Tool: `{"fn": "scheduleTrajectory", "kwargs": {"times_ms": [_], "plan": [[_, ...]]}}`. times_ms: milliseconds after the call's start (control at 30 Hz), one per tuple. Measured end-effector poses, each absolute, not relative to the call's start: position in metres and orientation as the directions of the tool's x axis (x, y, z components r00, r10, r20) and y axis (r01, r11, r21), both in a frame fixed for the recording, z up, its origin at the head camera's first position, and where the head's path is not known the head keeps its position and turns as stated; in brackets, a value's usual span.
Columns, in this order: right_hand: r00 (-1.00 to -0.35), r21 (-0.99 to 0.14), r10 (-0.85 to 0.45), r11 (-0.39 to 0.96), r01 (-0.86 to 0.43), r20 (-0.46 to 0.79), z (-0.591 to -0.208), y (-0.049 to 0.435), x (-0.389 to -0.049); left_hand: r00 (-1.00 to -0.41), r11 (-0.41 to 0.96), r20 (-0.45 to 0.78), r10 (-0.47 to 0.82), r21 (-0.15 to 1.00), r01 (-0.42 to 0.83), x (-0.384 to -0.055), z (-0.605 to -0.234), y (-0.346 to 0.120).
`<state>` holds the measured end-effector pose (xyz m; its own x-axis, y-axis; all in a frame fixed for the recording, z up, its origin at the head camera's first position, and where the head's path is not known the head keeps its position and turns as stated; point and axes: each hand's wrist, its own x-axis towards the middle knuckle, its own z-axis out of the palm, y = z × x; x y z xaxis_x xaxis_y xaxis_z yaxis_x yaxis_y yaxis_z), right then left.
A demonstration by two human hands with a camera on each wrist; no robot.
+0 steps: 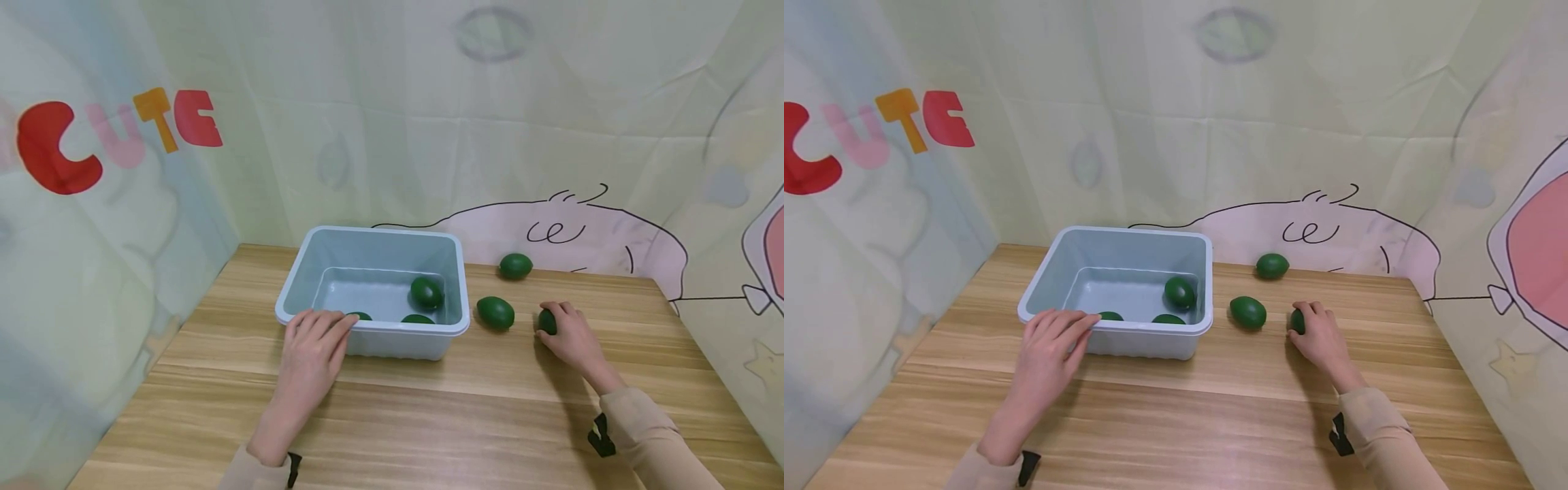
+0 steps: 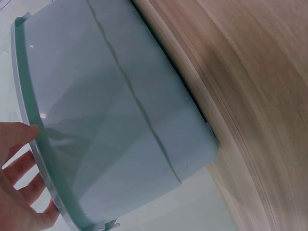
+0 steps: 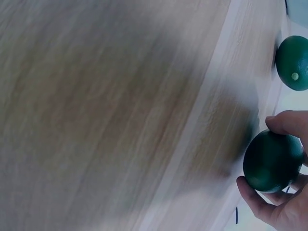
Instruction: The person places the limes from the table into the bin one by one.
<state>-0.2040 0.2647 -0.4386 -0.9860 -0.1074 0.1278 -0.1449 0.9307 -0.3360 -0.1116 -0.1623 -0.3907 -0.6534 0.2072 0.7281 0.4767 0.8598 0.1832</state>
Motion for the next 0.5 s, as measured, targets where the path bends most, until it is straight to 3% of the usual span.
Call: {"fn": "scheduleTrajectory", "kwargs": {"times_ms": [500], "plan": [[-0.986,-0.336,-0.108,0.931,-0.144,0.124,-0.4349,0.2638,-0.2053,-0.658,0.859,0.724,0.209,0.186,0.477,-0.1109,-0.3902,-0.1624]]}}
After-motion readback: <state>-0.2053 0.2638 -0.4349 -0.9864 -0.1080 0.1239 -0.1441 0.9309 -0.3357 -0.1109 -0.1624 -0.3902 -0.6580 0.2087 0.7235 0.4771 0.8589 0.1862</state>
